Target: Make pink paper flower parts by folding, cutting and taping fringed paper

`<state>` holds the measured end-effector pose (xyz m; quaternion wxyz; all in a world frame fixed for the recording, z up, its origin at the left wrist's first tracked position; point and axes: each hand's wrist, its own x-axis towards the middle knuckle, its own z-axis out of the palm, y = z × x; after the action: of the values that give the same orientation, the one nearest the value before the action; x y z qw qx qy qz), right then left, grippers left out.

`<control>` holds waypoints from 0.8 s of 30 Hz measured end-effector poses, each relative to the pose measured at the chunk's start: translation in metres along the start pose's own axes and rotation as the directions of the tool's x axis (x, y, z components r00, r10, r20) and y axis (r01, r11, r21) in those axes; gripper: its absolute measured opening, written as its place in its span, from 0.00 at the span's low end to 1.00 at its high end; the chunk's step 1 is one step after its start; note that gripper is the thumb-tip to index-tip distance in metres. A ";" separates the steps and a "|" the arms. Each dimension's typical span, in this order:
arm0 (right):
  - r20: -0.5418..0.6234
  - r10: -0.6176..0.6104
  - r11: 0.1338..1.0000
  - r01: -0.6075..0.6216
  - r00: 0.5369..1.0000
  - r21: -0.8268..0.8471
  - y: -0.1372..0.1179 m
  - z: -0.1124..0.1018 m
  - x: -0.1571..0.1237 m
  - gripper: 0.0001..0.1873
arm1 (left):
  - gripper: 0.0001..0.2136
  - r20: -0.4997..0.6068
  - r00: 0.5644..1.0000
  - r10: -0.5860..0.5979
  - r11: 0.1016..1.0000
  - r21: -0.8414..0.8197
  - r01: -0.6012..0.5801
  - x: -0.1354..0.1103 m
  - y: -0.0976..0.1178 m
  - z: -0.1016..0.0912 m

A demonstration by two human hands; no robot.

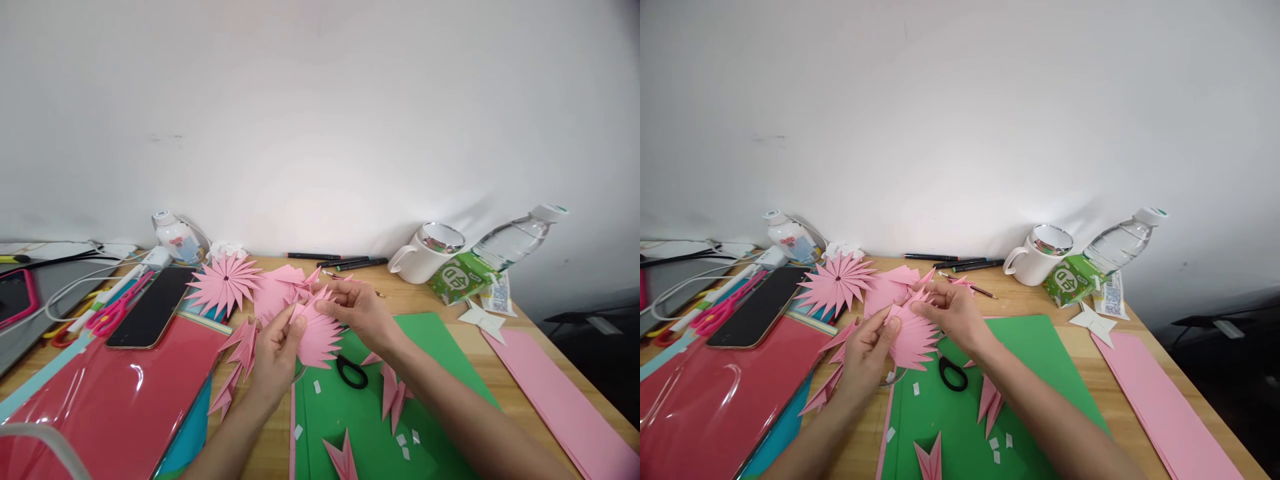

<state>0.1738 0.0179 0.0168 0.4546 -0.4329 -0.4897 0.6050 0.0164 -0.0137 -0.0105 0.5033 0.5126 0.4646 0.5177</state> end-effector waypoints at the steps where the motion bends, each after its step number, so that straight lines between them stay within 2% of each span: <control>1: -0.016 -0.013 1.000 0.013 1.000 0.010 -0.001 -0.001 0.001 0.26 | 0.20 -0.035 0.999 -0.002 1.000 0.011 0.003 0.001 -0.001 0.000; 2: -0.046 -0.028 1.000 0.028 0.999 0.007 -0.003 -0.003 0.002 0.26 | 0.19 -0.081 0.997 0.016 0.999 0.034 -0.014 0.002 -0.002 -0.001; 4: -0.104 -0.034 0.999 0.032 0.994 -0.018 -0.005 -0.005 0.002 0.28 | 0.15 -0.173 0.977 0.125 0.986 0.126 -0.104 0.003 -0.007 -0.004; 6: -0.117 0.006 0.999 -0.009 0.993 -0.031 -0.007 -0.005 -0.001 0.30 | 0.10 -0.271 0.901 0.340 0.914 0.321 -0.248 0.006 -0.012 -0.009; 7: -0.103 0.033 0.999 -0.035 0.994 -0.019 -0.008 -0.004 -0.004 0.32 | 0.09 -0.252 0.855 0.452 0.846 0.424 -0.323 0.007 -0.014 -0.011; 9: -0.046 0.090 0.995 -0.087 0.995 0.056 -0.009 0.001 -0.012 0.33 | 0.09 -0.144 0.717 0.682 0.640 0.592 -0.490 0.009 -0.017 -0.016; 11: 0.041 0.124 0.974 -0.130 0.991 0.187 -0.007 0.009 -0.020 0.30 | 0.13 0.033 0.579 0.815 0.422 0.651 -0.631 0.010 -0.017 -0.020; 12: 0.081 0.126 0.954 -0.143 0.989 0.263 -0.005 0.014 -0.023 0.27 | 0.13 0.118 0.525 0.843 0.335 0.649 -0.683 0.011 -0.016 -0.021; 14: 0.097 0.110 0.910 -0.140 0.989 0.390 0.001 0.021 -0.029 0.21 | 0.13 0.256 0.464 0.848 0.224 0.620 -0.752 0.012 -0.015 -0.022; 16: 0.039 0.109 0.881 -0.114 0.993 0.460 0.008 0.026 -0.032 0.17 | 0.12 0.353 0.443 0.824 0.166 0.597 -0.785 0.012 -0.013 -0.022; 19: -0.051 0.122 0.862 -0.081 0.991 0.500 0.017 0.027 -0.034 0.16 | 0.11 0.416 0.452 0.789 0.143 0.590 -0.794 0.012 -0.010 -0.021; 22: -0.101 0.092 0.855 -0.027 0.991 0.517 0.019 0.024 -0.036 0.16 | 0.13 0.428 0.475 0.769 0.187 0.560 -0.807 0.010 -0.008 -0.020; 24: -0.128 0.064 0.858 0.010 0.990 0.513 0.018 0.023 -0.038 0.15 | 0.19 0.408 0.518 0.752 0.269 0.528 -0.806 0.009 -0.007 -0.019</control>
<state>0.1573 -0.0254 0.0052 0.5781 -0.3449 -0.2720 0.6876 -0.0021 -0.0039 -0.0179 -0.0170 0.8335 0.2835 0.4739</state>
